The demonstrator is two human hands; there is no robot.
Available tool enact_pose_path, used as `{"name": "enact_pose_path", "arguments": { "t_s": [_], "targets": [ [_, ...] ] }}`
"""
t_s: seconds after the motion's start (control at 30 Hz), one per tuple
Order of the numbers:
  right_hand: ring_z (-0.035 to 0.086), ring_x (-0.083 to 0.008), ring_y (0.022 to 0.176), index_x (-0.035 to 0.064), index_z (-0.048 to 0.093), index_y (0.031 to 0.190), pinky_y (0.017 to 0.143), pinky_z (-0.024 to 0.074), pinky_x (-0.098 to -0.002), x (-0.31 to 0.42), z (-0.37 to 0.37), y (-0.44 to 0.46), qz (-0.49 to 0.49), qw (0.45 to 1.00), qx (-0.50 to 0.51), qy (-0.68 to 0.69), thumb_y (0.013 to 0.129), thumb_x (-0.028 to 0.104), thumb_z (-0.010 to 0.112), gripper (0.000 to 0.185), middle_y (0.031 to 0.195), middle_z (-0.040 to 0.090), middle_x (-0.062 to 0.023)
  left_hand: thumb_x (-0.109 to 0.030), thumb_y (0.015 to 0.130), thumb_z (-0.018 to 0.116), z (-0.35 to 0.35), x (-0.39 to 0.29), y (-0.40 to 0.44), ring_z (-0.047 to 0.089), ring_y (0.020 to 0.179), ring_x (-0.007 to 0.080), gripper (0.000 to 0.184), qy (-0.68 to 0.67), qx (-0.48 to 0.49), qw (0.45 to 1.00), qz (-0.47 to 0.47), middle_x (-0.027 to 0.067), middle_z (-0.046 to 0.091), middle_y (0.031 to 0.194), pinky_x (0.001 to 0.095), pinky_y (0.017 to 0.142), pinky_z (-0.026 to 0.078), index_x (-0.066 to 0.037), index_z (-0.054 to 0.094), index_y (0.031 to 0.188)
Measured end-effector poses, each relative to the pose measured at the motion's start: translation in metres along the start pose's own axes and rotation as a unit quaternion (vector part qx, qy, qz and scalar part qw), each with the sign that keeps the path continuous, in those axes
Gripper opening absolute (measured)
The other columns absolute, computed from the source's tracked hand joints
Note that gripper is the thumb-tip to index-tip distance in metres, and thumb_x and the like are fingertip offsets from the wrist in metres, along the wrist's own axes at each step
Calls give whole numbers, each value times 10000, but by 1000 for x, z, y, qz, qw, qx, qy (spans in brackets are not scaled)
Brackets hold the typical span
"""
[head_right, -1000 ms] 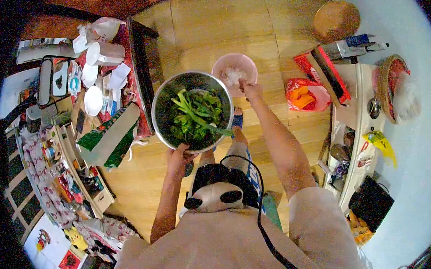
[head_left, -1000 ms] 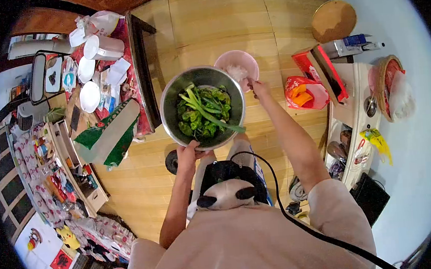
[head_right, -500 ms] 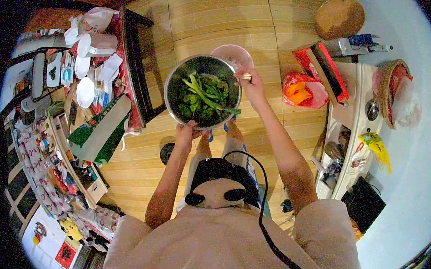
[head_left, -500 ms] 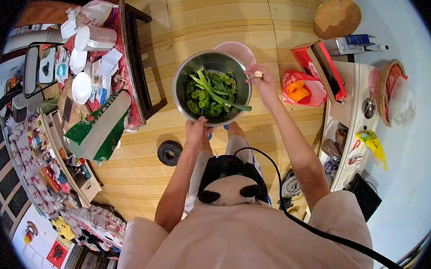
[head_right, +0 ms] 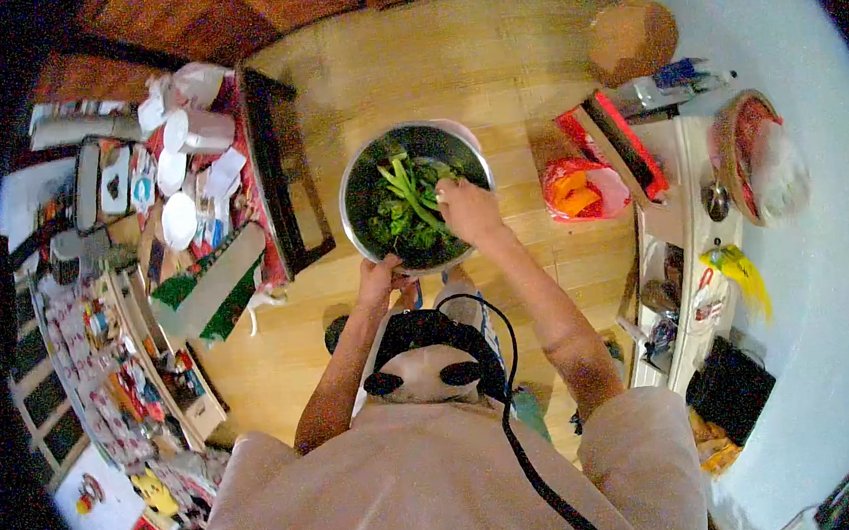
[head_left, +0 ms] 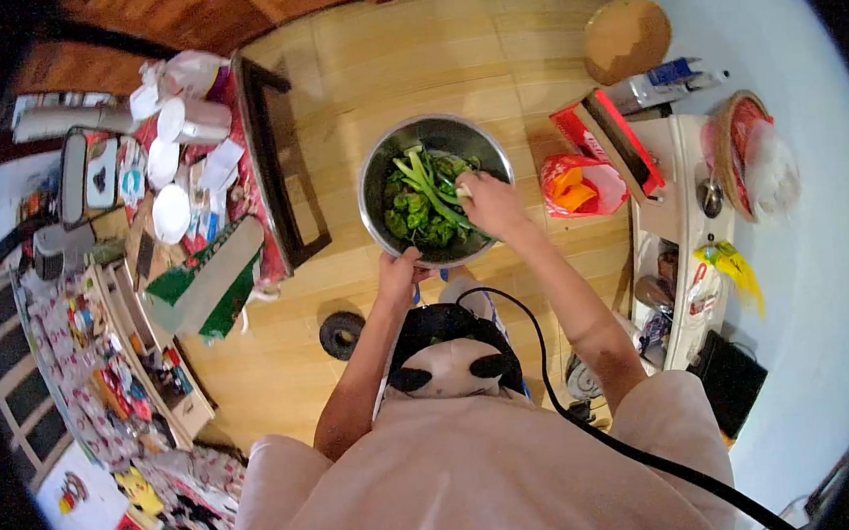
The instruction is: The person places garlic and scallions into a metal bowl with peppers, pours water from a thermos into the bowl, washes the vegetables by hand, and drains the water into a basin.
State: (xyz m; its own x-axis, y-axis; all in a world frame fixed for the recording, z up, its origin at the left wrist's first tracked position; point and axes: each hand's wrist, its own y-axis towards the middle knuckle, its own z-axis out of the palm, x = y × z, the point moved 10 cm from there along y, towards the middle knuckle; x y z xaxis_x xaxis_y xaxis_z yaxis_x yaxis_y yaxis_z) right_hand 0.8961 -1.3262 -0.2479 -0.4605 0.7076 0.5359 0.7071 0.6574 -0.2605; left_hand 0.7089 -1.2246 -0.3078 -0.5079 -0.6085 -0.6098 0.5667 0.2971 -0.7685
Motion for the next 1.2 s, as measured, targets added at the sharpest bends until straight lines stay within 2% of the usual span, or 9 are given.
{"name": "enact_pose_path", "arguments": {
  "t_s": [0.17,0.23,0.27,0.47,0.6,0.77,1.03,1.1,1.2],
  "targets": [
    [642,-342,936,174,627,1049,770,520,-474,-16,-1,-17,65,998,-13,-6,837,108,615,222,1004,623,-130,5,879,507,1,4,-5,693,738,298,214,-20,-11,1000,0,210,633,996,360,559,622,78,509,1080],
    [641,-306,967,183,661,1066,804,524,-449,-5,-15,-36,64,996,-59,-25,821,76,604,274,1028,630,-101,-31,890,537,5,9,7,604,613,184,110,8,32,999,-32,98,590,806,403,641,630,38,509,970],
    [637,-302,980,175,668,1065,806,526,-441,3,-8,-36,55,997,-45,-18,818,69,603,276,1046,628,-97,-49,895,544,2,13,5,546,580,171,116,7,28,999,-22,111,573,870,416,685,626,31,489,960],
    [610,-314,1012,127,684,1033,815,522,-417,24,-31,-113,125,970,-206,3,815,50,620,240,1087,579,-109,-28,893,542,6,-15,-21,633,765,235,184,81,176,981,-34,150,581,946,384,680,636,40,485,1054],
    [562,-318,1079,104,682,1000,873,496,-425,51,-49,-147,108,959,-261,33,724,37,647,286,1089,557,-117,0,874,528,-1,-18,-30,665,825,271,219,120,167,976,-68,164,613,998,380,657,647,94,514,1071],
    [567,-305,1048,103,681,966,896,459,-432,77,-78,-225,126,927,-354,-18,720,41,655,255,1074,567,-95,4,854,533,22,-28,-68,681,785,296,227,204,250,945,-53,169,619,938,390,601,650,115,506,1050],
    [585,-296,967,105,681,929,864,453,-428,113,-108,-327,106,888,-444,55,739,8,632,219,971,594,-71,-7,854,544,29,-37,-168,685,771,275,205,178,255,949,-49,167,621,954,363,602,648,86,520,1035],
    [596,-287,953,116,686,930,872,460,-424,126,-96,-343,89,896,-429,66,742,7,637,222,952,600,-62,-2,850,528,-14,-5,-169,701,832,331,386,195,203,956,-78,242,622,1069,343,620,650,92,445,1214],
    [576,-243,901,114,689,901,839,427,-372,148,-78,-333,15,902,-418,111,761,-31,638,207,929,593,-47,-20,858,525,-49,-7,-214,697,727,277,304,151,155,976,-13,209,658,964,313,576,629,98,499,1137]
  ]
}}
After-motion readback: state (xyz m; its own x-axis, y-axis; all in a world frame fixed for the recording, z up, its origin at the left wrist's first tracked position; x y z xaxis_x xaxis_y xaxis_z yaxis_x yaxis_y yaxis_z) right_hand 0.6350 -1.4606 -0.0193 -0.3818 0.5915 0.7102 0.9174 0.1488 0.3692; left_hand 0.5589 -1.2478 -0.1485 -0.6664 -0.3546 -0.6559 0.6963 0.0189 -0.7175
